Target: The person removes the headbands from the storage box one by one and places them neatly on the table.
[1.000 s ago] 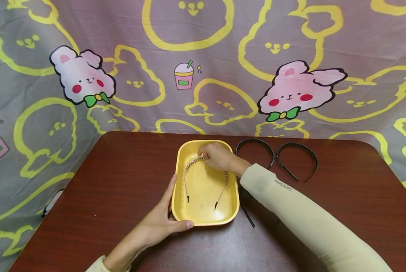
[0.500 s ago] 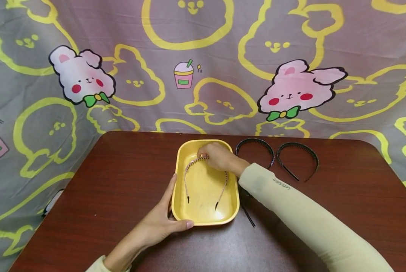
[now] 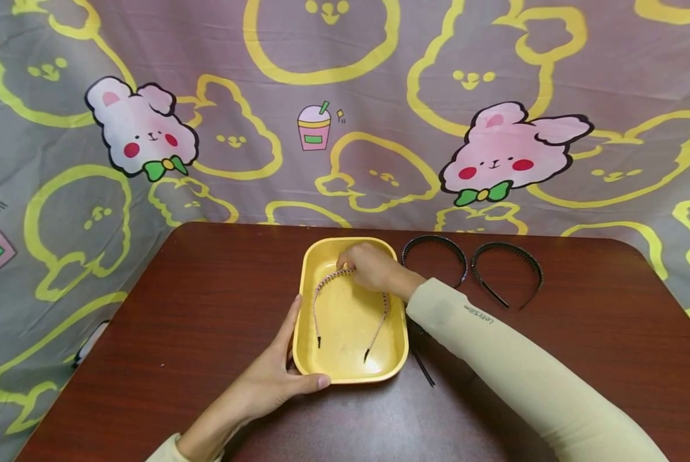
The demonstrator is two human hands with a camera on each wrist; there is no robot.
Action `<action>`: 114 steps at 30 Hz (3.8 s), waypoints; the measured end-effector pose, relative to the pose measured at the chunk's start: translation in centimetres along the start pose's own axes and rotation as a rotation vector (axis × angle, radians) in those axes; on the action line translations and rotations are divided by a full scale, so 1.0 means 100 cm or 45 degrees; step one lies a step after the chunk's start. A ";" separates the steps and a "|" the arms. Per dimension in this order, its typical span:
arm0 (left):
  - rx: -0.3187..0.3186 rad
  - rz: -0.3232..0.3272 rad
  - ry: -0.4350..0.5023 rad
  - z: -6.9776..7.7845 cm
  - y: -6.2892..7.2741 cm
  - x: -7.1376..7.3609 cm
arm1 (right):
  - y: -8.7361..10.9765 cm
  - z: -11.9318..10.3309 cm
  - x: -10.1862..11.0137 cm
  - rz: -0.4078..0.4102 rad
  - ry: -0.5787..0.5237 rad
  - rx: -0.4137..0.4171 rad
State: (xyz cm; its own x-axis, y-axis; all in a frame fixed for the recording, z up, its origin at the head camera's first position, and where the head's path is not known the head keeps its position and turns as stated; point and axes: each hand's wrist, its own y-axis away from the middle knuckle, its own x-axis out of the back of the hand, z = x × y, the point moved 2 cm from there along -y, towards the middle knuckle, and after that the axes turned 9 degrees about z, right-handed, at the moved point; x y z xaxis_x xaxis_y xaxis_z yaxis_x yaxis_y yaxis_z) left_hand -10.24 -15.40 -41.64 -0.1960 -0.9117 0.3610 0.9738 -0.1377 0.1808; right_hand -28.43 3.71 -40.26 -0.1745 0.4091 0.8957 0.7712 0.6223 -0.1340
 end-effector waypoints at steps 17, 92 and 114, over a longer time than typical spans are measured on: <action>0.017 0.003 0.010 0.001 0.000 0.000 | 0.004 0.001 0.000 0.076 -0.023 0.071; 0.026 0.000 0.028 0.004 -0.001 -0.001 | 0.067 0.024 0.087 0.364 -0.345 -0.084; 0.029 0.006 0.017 0.006 -0.001 -0.001 | 0.139 0.057 0.117 0.366 -0.207 -0.149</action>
State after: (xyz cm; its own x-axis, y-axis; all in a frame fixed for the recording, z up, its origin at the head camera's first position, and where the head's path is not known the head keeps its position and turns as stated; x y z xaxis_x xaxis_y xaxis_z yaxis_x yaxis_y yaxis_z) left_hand -10.38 -15.07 -41.19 -0.1900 -0.9174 0.3497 0.9718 -0.1249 0.2001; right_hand -23.21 20.94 -34.04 -0.0277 0.6633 0.7478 0.8661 0.3895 -0.3133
